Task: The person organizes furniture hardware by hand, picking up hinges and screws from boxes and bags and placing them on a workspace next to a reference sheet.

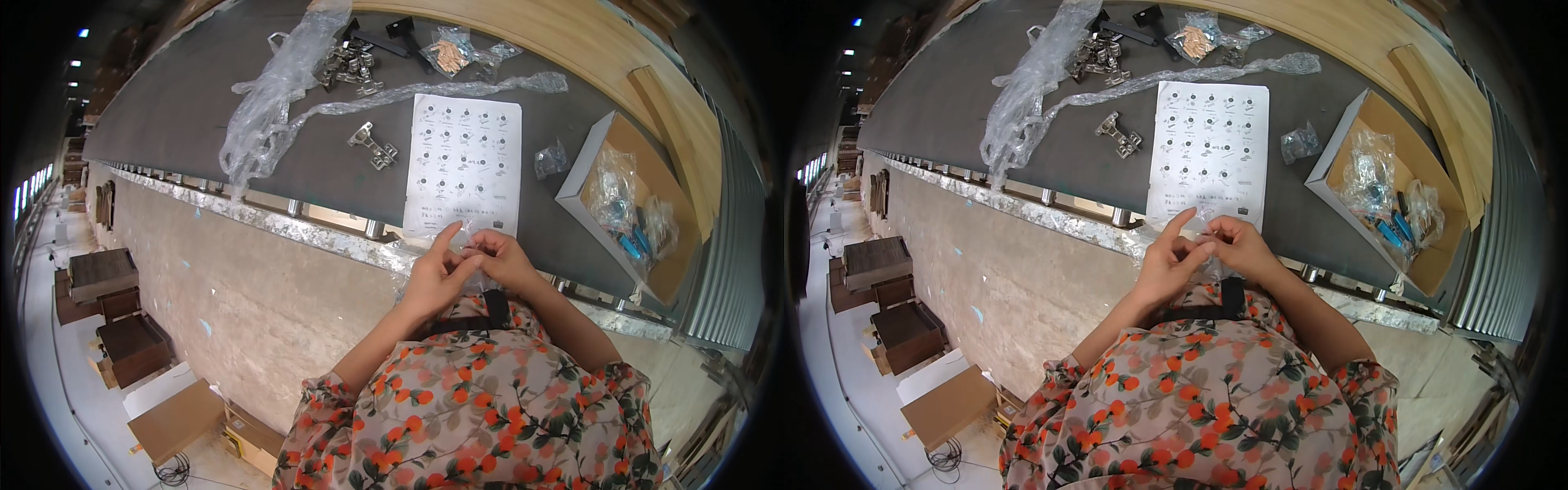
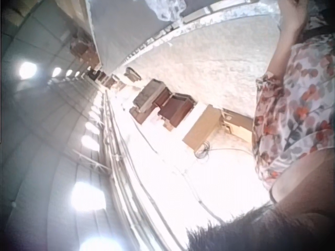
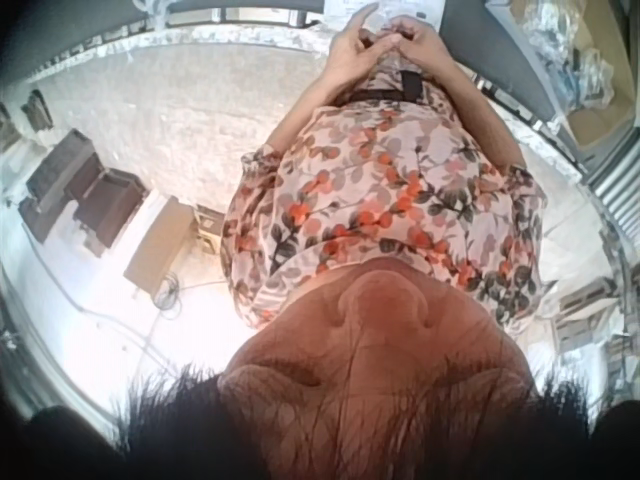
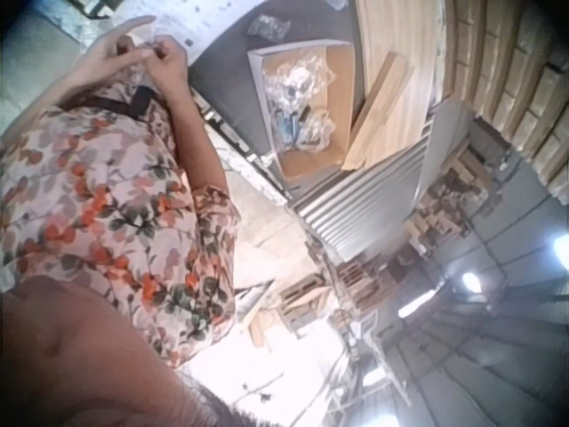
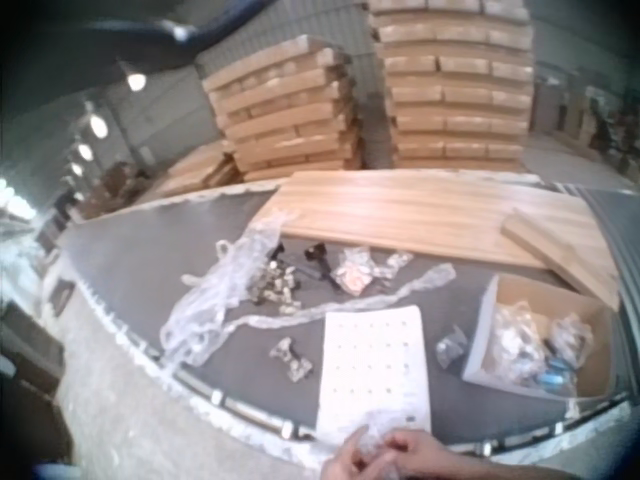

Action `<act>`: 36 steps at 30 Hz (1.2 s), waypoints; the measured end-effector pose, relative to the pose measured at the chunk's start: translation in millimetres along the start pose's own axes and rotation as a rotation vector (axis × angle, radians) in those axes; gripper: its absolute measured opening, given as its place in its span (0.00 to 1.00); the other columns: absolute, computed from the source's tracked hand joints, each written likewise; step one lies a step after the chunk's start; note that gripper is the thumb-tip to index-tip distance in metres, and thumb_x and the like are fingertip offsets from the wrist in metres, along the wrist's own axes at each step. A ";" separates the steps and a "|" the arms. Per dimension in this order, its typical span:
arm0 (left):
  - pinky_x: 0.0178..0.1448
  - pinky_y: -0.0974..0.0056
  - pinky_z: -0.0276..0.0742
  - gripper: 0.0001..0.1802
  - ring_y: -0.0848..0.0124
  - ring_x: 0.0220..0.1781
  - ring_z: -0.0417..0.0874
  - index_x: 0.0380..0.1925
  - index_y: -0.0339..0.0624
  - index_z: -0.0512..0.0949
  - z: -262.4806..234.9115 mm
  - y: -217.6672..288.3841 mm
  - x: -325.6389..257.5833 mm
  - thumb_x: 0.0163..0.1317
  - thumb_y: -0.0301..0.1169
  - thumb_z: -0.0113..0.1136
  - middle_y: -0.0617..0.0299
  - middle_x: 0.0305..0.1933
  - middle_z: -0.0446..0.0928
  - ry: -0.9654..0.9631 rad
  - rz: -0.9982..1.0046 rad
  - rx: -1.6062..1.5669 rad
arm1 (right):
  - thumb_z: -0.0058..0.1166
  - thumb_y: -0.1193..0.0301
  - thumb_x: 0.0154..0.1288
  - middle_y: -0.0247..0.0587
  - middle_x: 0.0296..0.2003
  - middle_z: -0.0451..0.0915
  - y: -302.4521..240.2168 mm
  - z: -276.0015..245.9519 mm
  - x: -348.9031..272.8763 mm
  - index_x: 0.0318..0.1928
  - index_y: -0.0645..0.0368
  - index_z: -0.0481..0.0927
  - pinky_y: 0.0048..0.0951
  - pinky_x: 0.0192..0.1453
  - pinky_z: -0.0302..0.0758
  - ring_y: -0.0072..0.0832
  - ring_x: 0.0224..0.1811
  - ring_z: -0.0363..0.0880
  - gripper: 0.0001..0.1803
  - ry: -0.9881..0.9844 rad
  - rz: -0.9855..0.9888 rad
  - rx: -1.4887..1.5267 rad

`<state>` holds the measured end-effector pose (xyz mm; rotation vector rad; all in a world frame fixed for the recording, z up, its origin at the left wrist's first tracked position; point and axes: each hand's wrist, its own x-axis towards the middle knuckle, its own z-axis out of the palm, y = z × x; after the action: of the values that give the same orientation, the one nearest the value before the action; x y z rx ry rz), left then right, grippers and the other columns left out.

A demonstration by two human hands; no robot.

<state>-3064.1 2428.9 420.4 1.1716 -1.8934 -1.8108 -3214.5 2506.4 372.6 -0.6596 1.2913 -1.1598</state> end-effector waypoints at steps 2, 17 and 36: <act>0.25 0.76 0.64 0.34 0.84 0.21 0.71 0.62 0.36 0.62 3.0 5.9 3.9 0.58 0.31 0.65 0.66 0.20 0.75 0.007 -0.020 0.072 | 0.57 0.70 0.62 0.33 0.31 0.78 0.9 -2.2 -0.5 0.41 0.63 0.76 0.19 0.36 0.71 0.13 0.32 0.73 0.10 -0.014 -0.057 -0.042; 0.23 0.75 0.65 0.25 0.83 0.20 0.71 0.49 0.33 0.73 -13.5 -17.7 11.7 0.54 0.35 0.68 0.65 0.18 0.74 0.219 0.052 -0.087 | 0.52 0.73 0.62 0.30 0.31 0.77 -32.8 18.0 -1.5 0.49 0.62 0.77 0.21 0.34 0.70 0.16 0.30 0.71 0.14 -0.169 -0.266 -0.278; 0.31 0.77 0.70 0.34 0.84 0.27 0.74 0.61 0.35 0.63 -35.3 -7.3 -2.3 0.54 0.22 0.65 0.66 0.24 0.77 0.147 0.086 -0.205 | 0.59 0.71 0.60 0.33 0.36 0.79 -34.9 27.9 7.3 0.49 0.62 0.76 0.20 0.42 0.72 0.17 0.37 0.75 0.17 -0.222 -0.050 -0.111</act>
<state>-3035.9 2406.3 420.8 1.1024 -1.6096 -1.7728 -3198.6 2481.8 407.2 -0.8815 1.1617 -1.0282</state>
